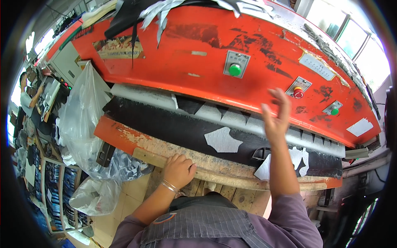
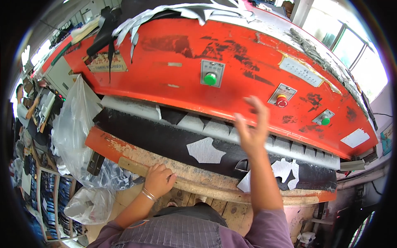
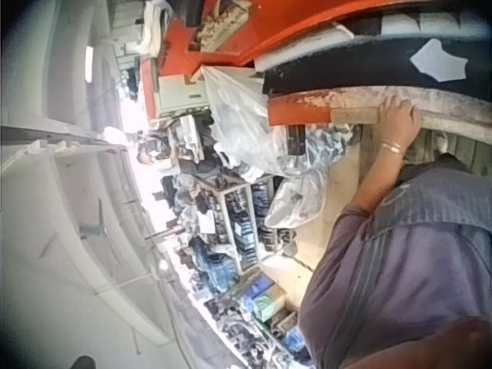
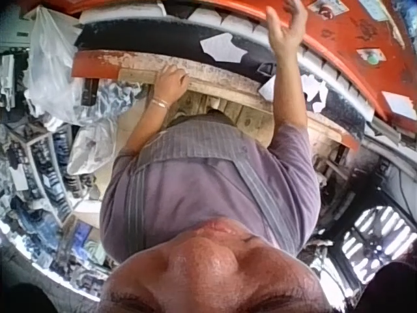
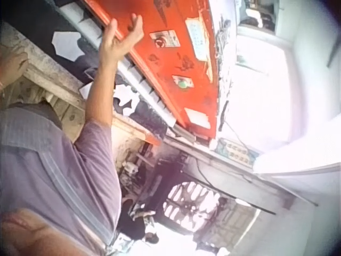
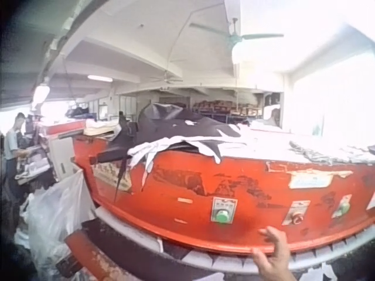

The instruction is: Use an industrial hydraulic press and metal die cutters to cut shoe components from leather sheets.

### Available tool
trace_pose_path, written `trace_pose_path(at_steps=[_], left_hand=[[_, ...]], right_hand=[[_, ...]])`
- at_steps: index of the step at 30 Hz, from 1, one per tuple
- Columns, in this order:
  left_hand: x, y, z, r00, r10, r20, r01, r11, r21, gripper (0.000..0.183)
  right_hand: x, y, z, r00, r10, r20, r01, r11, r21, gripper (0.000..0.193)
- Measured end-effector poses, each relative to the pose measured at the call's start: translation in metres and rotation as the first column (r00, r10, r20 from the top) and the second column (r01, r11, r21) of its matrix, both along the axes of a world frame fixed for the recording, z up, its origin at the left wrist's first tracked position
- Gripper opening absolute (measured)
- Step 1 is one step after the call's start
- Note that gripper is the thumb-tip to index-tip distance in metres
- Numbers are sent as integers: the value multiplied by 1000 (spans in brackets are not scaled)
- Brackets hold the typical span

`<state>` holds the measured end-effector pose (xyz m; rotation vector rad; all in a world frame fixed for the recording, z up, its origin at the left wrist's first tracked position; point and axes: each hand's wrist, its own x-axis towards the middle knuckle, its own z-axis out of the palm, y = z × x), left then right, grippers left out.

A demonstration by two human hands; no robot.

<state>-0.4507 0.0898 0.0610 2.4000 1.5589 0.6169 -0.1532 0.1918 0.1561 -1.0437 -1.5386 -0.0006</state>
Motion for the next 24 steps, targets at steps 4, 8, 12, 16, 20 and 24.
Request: trace_pose_path(at_steps=[4,8,12,16,20,24], left_hand=[[-5,4,-6,994,-2,113,-3,999,37,22],[-31,-3,-6,996,-41,75,45,998,-50,23],[-46,23,-14,968,-226,107,249,895,-370,26],[-48,67,-26,857,-182,483,414,801,-433,25],[-20,152,-43,610,299,733,363,717,-595,26],[5,200,-63,334,428,840,456,706,-541,37]], right_hand=[[-62,14,-4,983,151,107,-129,973,-191,48],[-67,16,-4,931,261,255,-125,885,-448,45],[-60,49,-31,870,357,341,-49,750,-659,52],[-90,76,-81,755,314,576,203,723,-661,68],[-101,96,-108,682,269,680,324,723,-611,70],[-83,93,-128,865,138,482,61,925,-374,57]])
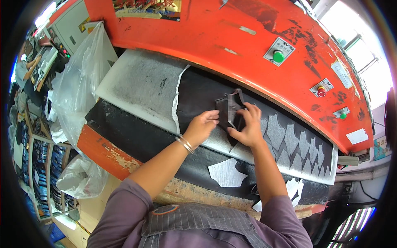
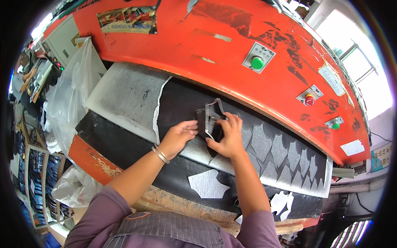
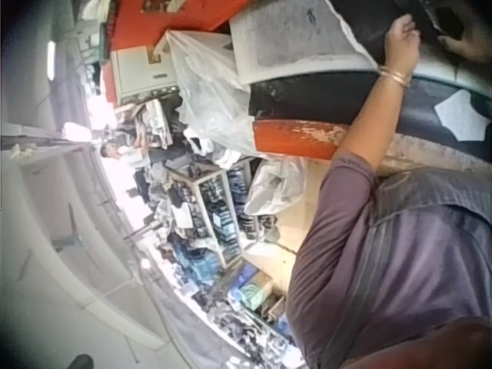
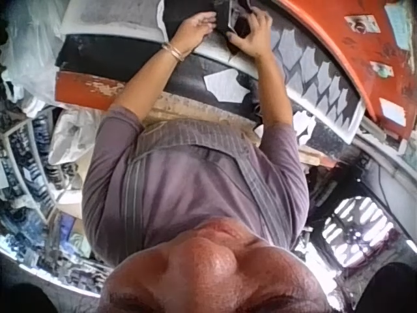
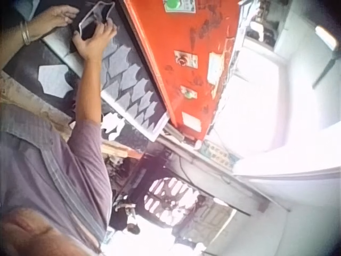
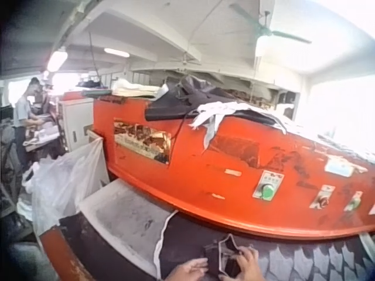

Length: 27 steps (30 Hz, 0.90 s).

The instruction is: Use an industrial hydraulic press and metal die cutters to cut shoe components from leather sheets.

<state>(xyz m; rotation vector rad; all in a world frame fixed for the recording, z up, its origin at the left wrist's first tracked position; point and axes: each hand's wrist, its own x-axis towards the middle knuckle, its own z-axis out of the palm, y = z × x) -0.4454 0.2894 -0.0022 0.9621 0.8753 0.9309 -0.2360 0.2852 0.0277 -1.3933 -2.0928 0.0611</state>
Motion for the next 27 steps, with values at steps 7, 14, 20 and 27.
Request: trace_pose_path(at_steps=[7,14,20,27], left_hand=[[47,-18,12,861,-378,340,275,909,314,66],[-6,-63,10,953,-296,-62,269,925,-267,31],[-70,-108,11,507,-468,-724,794,580,182,48],[-91,-52,14,704,398,-589,43,803,594,42]], right_hand=[[8,-64,31,934,80,-347,-140,978,-153,55],[-34,-85,53,1000,-11,-7,9,964,-265,53],[-102,-31,29,996,-76,-38,60,946,-317,46],[-119,1,1,998,-45,41,55,963,-262,74]])
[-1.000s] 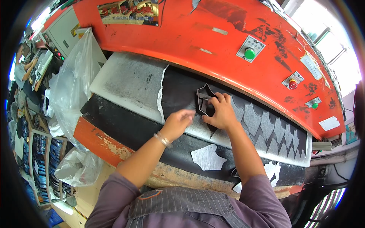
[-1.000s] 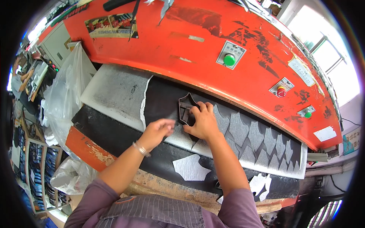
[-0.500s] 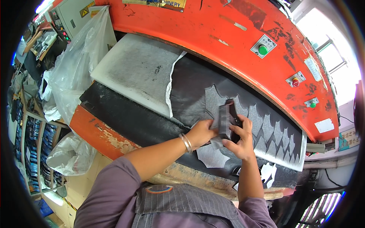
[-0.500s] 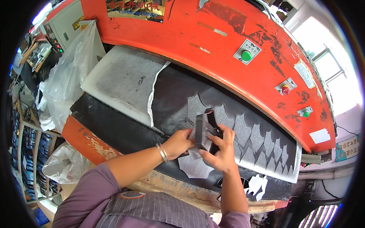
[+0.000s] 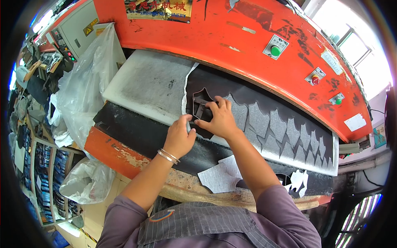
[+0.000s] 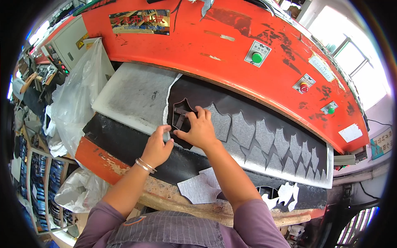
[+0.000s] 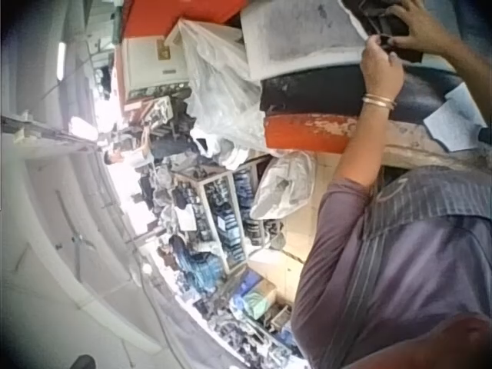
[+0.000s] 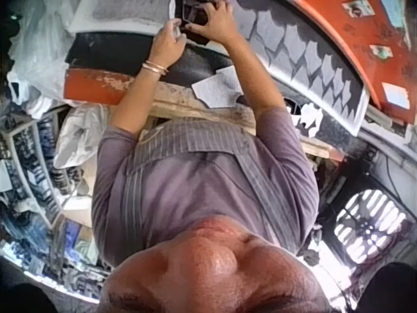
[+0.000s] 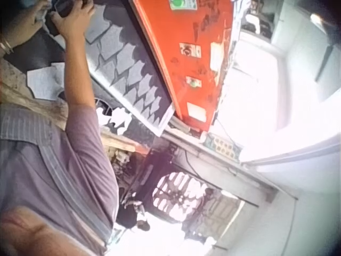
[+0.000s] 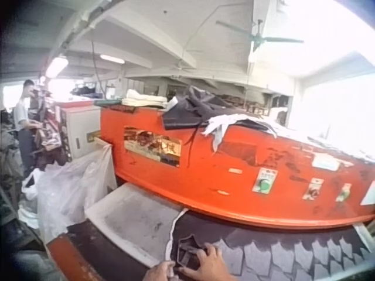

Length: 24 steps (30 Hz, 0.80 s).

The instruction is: Use an industrial hydraulic press and metal die cutters to cut shoe components from leather sheets.

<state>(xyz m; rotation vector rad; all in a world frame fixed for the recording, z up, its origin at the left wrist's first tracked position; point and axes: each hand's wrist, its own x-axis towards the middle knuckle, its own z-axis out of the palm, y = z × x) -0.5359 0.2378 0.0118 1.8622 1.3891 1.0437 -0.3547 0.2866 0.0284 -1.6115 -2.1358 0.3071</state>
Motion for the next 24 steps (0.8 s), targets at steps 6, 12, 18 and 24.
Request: trace_pose_path(at_steps=[6,12,18,24], left_hand=[[9,13,-25,994,67,-91,-56,991,122,53],[10,18,-29,992,59,-113,-45,992,120,58],[16,23,-29,991,66,-121,-51,992,118,57],[14,17,-22,978,50,-201,-14,985,174,58]], right_hand=[[64,-3,-15,995,97,6,-94,978,-186,142],[60,3,-16,992,59,-113,-78,983,-164,131],[69,8,-14,990,94,-103,-105,989,-102,130],[71,1,-12,991,92,-94,-101,990,-95,129]])
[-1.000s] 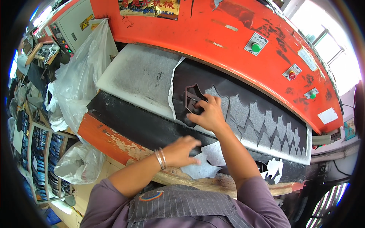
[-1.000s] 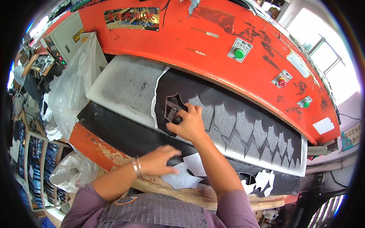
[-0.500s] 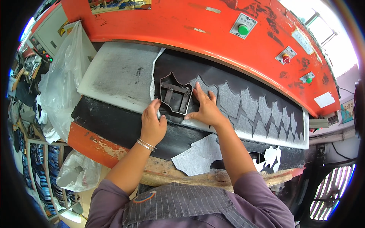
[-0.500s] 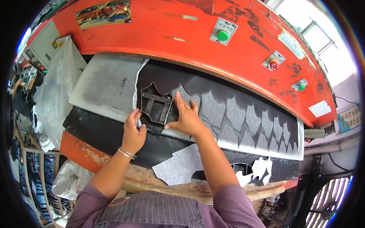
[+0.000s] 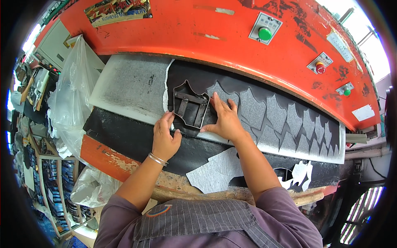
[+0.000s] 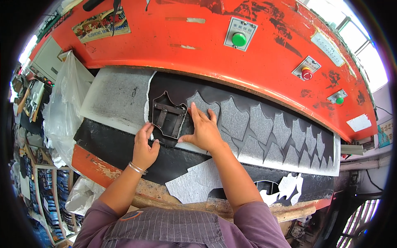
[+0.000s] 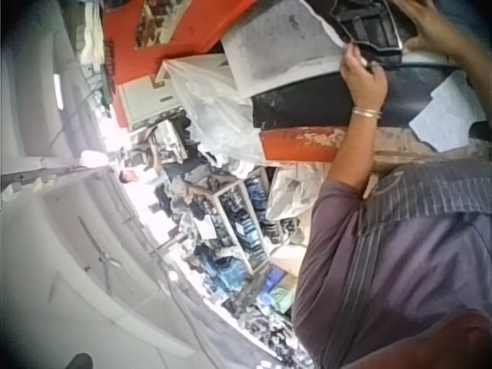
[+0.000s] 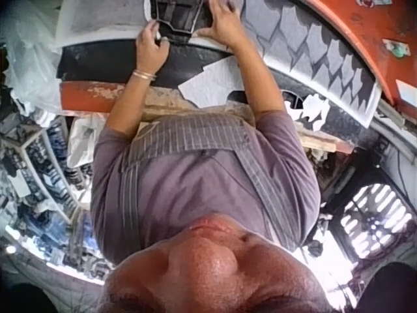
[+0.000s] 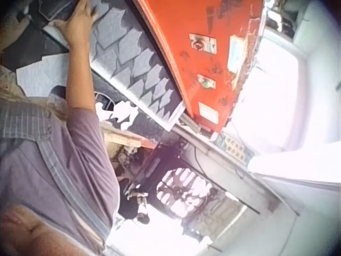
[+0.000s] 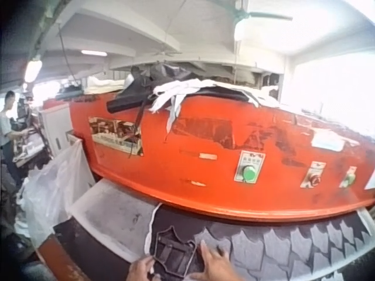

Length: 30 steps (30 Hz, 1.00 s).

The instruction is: Use an industrial hydraulic press and metal die cutters to cut shoe components from leather sheets.

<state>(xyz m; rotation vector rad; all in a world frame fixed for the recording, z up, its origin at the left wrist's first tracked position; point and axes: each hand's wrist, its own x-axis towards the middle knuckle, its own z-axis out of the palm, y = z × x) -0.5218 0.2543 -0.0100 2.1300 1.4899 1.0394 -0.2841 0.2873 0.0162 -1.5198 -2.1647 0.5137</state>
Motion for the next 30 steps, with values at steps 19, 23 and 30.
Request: trace_pose_path(at_steps=[19,23,30], left_hand=[[235,97,177,900,-423,102,388,886,253,32],[224,89,171,923,-377,82,347,904,249,36],[85,-34,73,945,-298,-131,240,910,-338,30]], right_hand=[[440,-33,157,191,-690,-698,877,-199,437,79],[405,-37,163,271,-589,-761,935,-28,355,80],[325,-90,147,403,-309,-861,900,306,312,57]])
